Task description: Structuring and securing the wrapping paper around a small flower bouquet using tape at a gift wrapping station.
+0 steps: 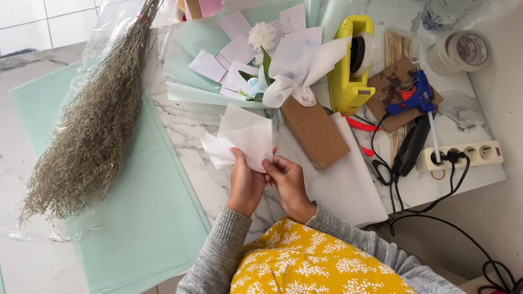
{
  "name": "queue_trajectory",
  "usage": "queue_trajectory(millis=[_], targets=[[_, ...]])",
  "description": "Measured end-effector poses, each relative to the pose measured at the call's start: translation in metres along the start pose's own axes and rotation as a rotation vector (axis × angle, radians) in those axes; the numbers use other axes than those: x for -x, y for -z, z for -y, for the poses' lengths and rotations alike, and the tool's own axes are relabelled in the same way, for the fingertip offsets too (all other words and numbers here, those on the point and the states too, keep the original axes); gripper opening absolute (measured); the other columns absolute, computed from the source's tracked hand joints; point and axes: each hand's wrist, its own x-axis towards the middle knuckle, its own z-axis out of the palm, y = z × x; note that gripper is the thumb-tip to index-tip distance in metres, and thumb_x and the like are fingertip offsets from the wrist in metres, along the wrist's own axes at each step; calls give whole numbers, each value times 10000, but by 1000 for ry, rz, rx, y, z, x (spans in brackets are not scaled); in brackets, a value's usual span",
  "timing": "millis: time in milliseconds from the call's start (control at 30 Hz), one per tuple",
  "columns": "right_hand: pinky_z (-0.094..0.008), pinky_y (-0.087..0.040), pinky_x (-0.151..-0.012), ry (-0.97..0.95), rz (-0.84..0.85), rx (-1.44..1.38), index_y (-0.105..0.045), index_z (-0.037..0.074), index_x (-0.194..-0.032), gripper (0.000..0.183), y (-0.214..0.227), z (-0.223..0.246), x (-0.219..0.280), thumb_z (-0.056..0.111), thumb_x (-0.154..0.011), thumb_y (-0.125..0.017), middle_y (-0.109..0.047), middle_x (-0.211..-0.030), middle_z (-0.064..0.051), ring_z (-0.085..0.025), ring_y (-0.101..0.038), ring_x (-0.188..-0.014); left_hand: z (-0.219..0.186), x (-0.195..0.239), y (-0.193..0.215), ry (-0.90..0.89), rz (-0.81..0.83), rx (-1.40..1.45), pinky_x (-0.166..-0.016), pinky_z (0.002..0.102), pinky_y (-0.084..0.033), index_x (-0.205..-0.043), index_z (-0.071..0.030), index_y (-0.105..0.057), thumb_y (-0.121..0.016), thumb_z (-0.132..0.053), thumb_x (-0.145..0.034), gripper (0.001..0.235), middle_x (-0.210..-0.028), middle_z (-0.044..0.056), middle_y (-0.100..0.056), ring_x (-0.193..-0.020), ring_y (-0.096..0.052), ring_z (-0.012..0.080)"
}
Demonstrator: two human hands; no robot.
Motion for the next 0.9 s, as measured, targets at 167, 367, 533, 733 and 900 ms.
queue_trajectory(millis=[167,367,533,733,900], targets=[[-223,-469,-494,314,-43,295,-658,8,-763,119,-4,24,5,61,-834,-737,-569,-657,-48,-70,-557,-594,4,5,-17,-144,51,-66,-544,299,-507,-1043,82,-633,-528,-307,-947,415,-1051,218,-683,-655,-621,187],[-278,-522,-636,605,-18,586,-716,76,-853,56,-12,61,13,22,-845,-701,-626,-805,-45,-139,-629,-731,19,-23,-19,-150,-68,33,-777,356,-566,-731,-11,-549,-526,-285,-986,375,-857,142,-658,-893,-665,232],[-261,-481,-609,615,9,703,-747,147,-902,124,-1,59,-6,54,-861,-677,-643,-859,9,-113,-583,-694,18,-46,-24,-106,-126,-11,-580,326,-551,-747,-78,-480,-449,-451,-994,448,-765,44,-592,-757,-644,169],[-445,-402,-918,870,-147,1097,-695,224,-1023,183,43,81,-40,294,-854,-696,-546,-1134,-31,-264,-532,-1032,-7,-36,-37,-248,-158,-227,-779,383,-506,-1043,-1,-535,-795,-140,-796,384,-864,51,-506,-746,-571,160],[-572,-437,-860,444,-86,1486,-409,186,-1320,816,47,103,-47,295,-607,-789,-469,-1245,-180,-417,-533,-1079,-36,-14,-47,-167,-142,-391,-681,270,-472,-785,-73,-559,-589,-317,-934,288,-602,19,-476,-595,-547,125]])
